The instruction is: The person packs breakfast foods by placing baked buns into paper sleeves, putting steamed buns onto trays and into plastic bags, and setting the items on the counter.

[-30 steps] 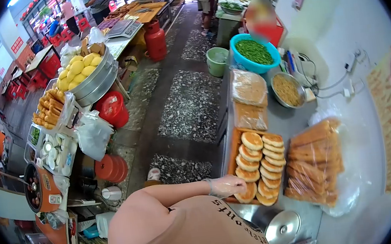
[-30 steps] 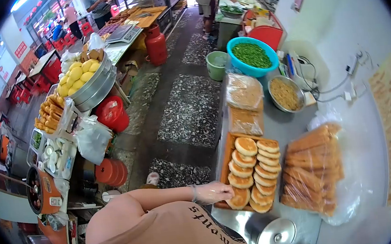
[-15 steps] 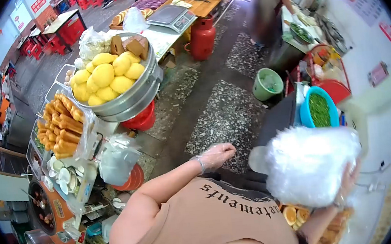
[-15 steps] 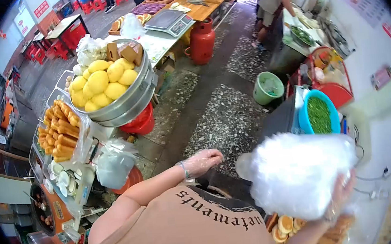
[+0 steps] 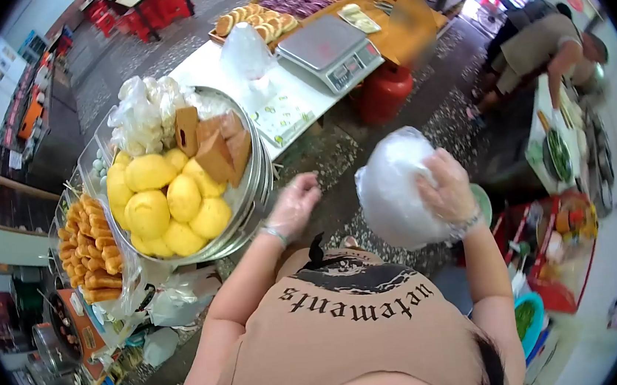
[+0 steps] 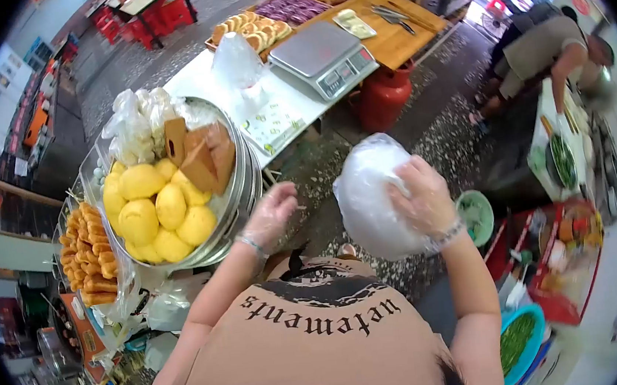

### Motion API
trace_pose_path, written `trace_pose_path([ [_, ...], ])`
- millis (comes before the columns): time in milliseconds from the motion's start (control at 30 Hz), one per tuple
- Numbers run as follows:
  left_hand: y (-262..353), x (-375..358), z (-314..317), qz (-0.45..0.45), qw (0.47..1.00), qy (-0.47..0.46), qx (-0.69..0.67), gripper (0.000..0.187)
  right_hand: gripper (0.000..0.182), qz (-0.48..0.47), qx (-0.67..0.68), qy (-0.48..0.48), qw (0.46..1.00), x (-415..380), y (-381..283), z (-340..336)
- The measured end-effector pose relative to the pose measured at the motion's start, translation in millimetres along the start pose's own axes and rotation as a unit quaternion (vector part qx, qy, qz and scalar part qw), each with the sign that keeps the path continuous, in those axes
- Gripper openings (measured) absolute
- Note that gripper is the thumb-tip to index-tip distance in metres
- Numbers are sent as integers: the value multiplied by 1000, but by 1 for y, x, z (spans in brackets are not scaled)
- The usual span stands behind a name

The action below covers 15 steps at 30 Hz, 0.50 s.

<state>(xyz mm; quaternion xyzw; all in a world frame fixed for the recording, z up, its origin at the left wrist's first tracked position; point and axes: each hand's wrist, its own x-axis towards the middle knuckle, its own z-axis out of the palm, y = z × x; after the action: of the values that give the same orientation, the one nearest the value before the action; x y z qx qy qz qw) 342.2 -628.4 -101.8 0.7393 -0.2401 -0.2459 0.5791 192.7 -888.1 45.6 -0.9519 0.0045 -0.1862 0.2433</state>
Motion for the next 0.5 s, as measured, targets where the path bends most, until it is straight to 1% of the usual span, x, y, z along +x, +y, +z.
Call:
trace_pose_path([
  [33,17,27,-17,18,998,53,7,36,15,-8,5,-7,1000,36,20,7],
  [100,36,87,-58,-7,989,146,15,37,16,-76,26,-23,997,107,54,25],
  [133,38,117,-84,-5,983,179,46,37,16,-84,26,-23,996,139,65,33],
  [167,46,151,-110,4,975,209,77,37,16,-112,36,-13,993,172,75,41],
  [200,52,184,-130,27,970,237,47,37,17,-137,46,-2,989,202,85,50],
  [233,62,216,-150,53,965,258,18,37,17,-140,39,13,989,228,95,61],
  [267,62,253,-173,75,953,270,119,37,18,-149,59,17,987,251,105,71],
  [300,63,294,-197,103,929,282,217,37,20,-160,74,23,984,278,115,79],
  [333,62,331,-213,114,906,287,290,45,21,-158,82,36,983,304,123,87],
  [367,56,365,-217,133,907,280,285,45,21,-155,91,42,983,324,129,95],
  [400,47,396,-221,118,850,312,408,50,22,-155,102,34,982,345,136,103],
  [433,44,418,-226,95,775,341,524,56,21,-152,116,22,981,367,141,111],
  [467,46,433,-225,7,780,301,549,64,21,-153,113,20,982,386,147,123],
  [500,44,447,-227,-51,803,258,535,59,21,-157,111,21,981,408,152,135],
])
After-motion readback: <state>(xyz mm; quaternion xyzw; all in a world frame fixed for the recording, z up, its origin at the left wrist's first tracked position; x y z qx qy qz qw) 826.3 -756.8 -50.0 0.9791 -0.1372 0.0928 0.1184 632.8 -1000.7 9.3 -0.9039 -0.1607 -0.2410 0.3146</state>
